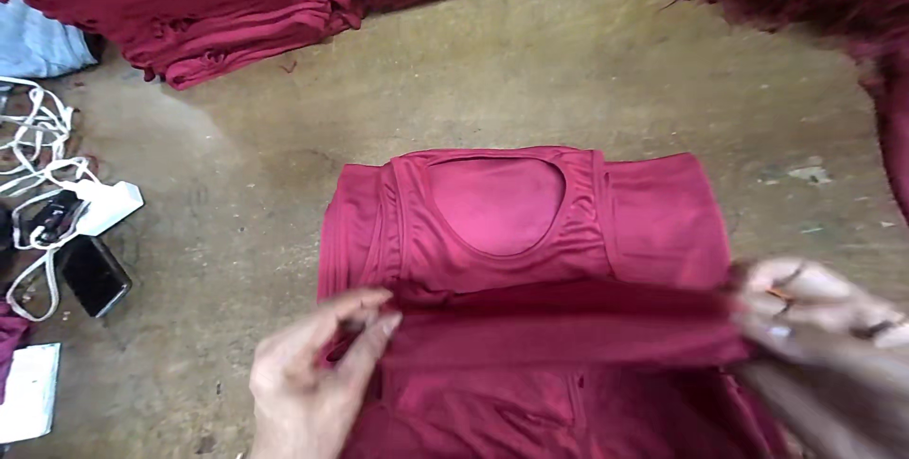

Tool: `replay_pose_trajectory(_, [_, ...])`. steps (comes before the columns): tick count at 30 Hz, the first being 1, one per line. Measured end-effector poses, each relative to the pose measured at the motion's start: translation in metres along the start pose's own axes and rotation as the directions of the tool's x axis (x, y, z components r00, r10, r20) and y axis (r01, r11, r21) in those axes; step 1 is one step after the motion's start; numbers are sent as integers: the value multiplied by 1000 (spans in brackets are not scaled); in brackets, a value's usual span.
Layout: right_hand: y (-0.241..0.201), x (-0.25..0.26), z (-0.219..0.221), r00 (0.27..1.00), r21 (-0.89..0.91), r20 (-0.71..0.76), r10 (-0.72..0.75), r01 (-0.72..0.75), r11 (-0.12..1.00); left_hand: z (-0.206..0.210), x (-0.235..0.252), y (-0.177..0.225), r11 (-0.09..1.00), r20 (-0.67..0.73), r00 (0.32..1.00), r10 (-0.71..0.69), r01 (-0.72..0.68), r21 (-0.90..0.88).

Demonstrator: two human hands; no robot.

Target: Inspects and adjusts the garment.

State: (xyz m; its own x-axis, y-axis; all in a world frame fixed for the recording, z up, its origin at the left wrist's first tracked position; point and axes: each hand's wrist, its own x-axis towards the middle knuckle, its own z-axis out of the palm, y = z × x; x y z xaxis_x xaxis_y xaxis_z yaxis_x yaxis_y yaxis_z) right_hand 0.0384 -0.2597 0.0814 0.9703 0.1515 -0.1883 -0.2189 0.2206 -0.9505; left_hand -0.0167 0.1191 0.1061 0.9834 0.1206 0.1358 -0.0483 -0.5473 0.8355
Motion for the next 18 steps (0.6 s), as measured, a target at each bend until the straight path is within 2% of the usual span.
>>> replay_pose_trajectory(2, [-5,39,9,995,140,-72,-70,80,987,7,35,4,996,-46,997,-55,51,-78])
replay_pose_trajectory(4, [2,76,17,989,236,-49,-140,147,960,21,71,-3,939,-41,969,-242,224,-261])
replay_pose_trajectory(6, [29,112,0,968,321,100,-232,189,928,36,109,-15,730,1,850,-526,453,-512])
replay_pose_trajectory(7, [37,125,-2,970,301,121,-209,165,939,41,125,-21,603,51,780,-623,521,-604])
replay_pose_trajectory(8, [36,132,6,990,258,66,-123,102,961,45,137,-29,499,109,735,-669,553,-667])
replay_pose_trajectory(9, [29,135,22,999,201,-49,-1,11,980,49,145,-36,429,162,723,-671,558,-710])
replay_pose_trajectory(10, [25,139,33,985,159,-149,86,-62,985,54,150,-42,406,201,731,-652,561,-722])
replay_pose_trajectory(12, [33,147,33,960,129,-237,149,-121,984,66,151,-47,452,218,778,-590,541,-709])
replay_pose_trajectory(15, [41,152,25,958,212,-245,149,-98,972,73,151,-45,488,175,857,-486,431,-759])
replay_pose_trajectory(18, [38,152,25,943,389,-296,149,-24,921,72,154,-46,407,121,880,-459,329,-852])
